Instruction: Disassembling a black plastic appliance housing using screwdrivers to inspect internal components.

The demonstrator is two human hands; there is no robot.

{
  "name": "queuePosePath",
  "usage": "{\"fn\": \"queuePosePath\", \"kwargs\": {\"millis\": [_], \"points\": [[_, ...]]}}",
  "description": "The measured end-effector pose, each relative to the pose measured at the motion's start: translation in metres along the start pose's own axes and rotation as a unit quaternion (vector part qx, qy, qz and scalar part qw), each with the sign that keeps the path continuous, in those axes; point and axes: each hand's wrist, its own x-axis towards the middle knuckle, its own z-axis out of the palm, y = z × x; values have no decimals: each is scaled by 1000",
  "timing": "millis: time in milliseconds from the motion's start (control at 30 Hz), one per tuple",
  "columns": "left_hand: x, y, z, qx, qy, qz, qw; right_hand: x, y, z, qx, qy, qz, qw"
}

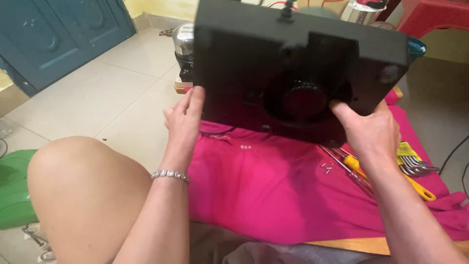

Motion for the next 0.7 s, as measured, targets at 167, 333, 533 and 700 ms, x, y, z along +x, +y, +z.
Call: {"fn": "queuePosePath", "kwargs": {"millis": [167, 333, 533, 700], "points": [[-3, -7, 4, -112, 32, 77, 990, -4, -14, -3, -42, -89, 87, 991], [-5, -20, 8, -147, 45, 9, 988, -4, -13, 4, -74, -143, 113, 980], [-1, -39, 16, -143, 67, -2, 988, 11, -16, 13, -91, -153, 99, 979], [1, -56, 27, -96, 54, -88, 990, 43, -18, 33, -135, -158, 48, 977]]}}
